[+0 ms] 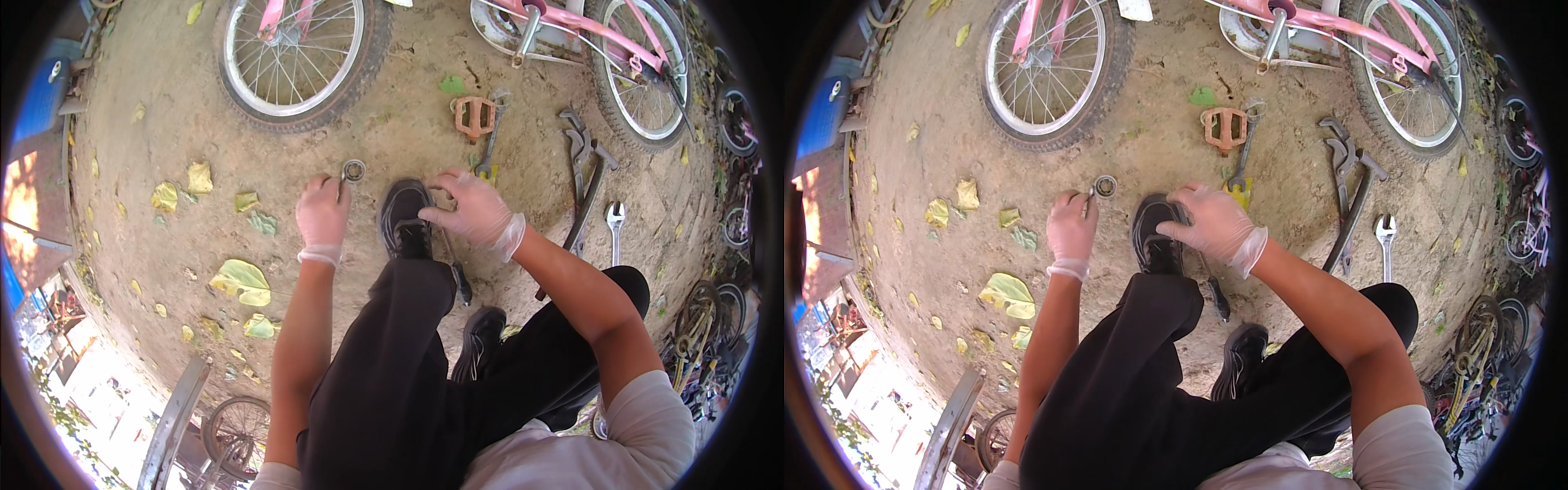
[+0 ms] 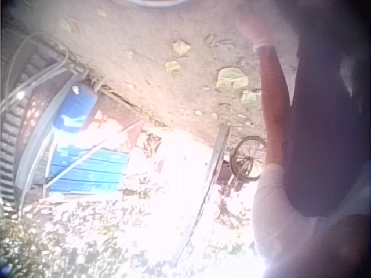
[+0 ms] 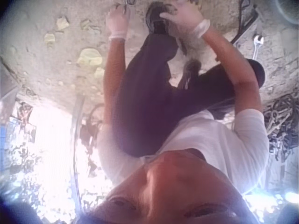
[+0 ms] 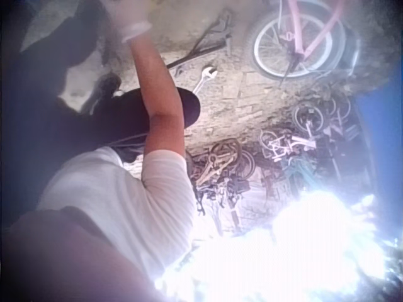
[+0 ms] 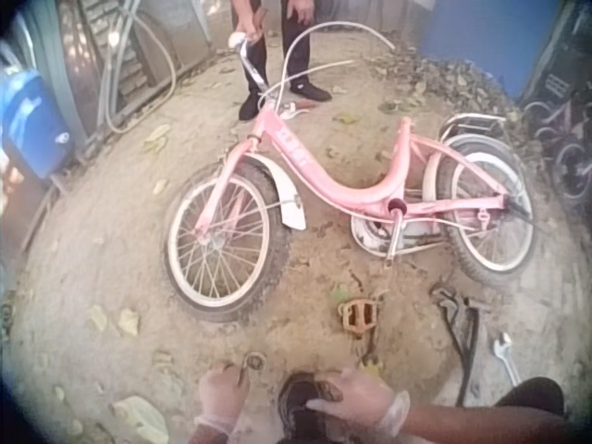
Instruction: The person removes the crank arm from a pink bicycle using a wrench and hammer, then reassembles the crank and installs the handlebar. They use a hammer to tap the crank arm off, place a washer and pedal onto the crank, and attach the handlebar to the stem.
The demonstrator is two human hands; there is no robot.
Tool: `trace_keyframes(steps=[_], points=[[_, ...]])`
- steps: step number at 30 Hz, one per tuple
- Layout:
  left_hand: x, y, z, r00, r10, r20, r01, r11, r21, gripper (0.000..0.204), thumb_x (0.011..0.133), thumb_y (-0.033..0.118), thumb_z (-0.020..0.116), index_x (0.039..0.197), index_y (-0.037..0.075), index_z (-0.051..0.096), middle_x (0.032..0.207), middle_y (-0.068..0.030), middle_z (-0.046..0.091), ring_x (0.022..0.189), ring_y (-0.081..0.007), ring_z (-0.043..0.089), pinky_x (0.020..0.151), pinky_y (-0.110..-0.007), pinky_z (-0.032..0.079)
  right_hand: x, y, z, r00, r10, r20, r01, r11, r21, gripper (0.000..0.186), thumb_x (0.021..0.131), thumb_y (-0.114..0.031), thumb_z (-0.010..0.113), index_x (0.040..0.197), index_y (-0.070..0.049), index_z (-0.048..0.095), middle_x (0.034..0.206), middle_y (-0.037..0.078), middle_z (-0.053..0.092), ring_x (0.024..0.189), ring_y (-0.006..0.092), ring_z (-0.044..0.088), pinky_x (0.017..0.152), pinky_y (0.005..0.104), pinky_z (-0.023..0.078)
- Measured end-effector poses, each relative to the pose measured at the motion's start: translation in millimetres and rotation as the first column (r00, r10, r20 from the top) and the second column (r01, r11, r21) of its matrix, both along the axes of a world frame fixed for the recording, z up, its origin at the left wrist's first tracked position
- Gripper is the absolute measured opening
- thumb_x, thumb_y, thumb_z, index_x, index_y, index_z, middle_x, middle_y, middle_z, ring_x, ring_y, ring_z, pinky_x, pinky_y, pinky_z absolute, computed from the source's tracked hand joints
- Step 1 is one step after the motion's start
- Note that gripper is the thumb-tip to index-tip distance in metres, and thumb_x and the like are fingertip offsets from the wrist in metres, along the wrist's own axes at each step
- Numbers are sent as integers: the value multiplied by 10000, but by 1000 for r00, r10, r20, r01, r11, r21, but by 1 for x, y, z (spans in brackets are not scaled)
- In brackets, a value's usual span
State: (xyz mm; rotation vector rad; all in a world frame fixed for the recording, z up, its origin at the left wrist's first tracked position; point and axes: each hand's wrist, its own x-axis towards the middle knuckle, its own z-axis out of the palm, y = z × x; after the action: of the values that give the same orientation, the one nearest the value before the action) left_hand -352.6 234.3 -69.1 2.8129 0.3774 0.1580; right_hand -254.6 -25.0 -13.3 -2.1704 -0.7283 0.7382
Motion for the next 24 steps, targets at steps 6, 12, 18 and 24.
trace_keyframes(steps=[6, 12, 18, 24], points=[[18, -11, -24, 980, -131, -153, 141, 988, 59, 129, 802, 239, 702, 825, 113, 686, 1001, -82, 629, 927, -312, 602, 768, -445, 494, 3, -8, -3, 995, -7, 99, 11, 999, -39, 454, 821, -408, 736, 1096, -58, 646, 1065, 132, 616, 941, 331, 623, 794, 396, 518], [23, -12, -32, 974, -40, -224, 21, 996, -85, 191, 802, 255, 711, 910, 98, 703, 1110, -133, 599, 1003, -356, 588, 826, -453, 498, 18, -24, -25, 971, -169, 170, 190, 975, -116, 459, 794, -372, 753, 1105, -54, 641, 1101, 156, 607, 1006, 372, 596, 852, 414, 503], [34, -14, -33, 947, 69, -314, -137, 970, -200, 452, 770, 193, 759, 1148, 23, 577, 1209, -195, 554, 1037, -410, 568, 872, -460, 485, 76, -21, -66, 807, -99, 583, 306, 913, -269, 626, 716, -288, 785, 1263, -89, 554, 1219, 126, 555, 1177, 346, 515, 950, 515, 416], [33, -20, -24, 972, 75, -224, -118, 975, -186, 621, 756, 280, 785, 1249, 17, 513, 1233, -221, 531, 1117, -406, 531, 928, -478, 452, 87, -12, -43, 825, 178, 536, 167, 830, -532, 367, 877, -269, 611, 1189, -74, 614, 1163, 117, 591, 1110, 295, 559, 984, 533, 377]])
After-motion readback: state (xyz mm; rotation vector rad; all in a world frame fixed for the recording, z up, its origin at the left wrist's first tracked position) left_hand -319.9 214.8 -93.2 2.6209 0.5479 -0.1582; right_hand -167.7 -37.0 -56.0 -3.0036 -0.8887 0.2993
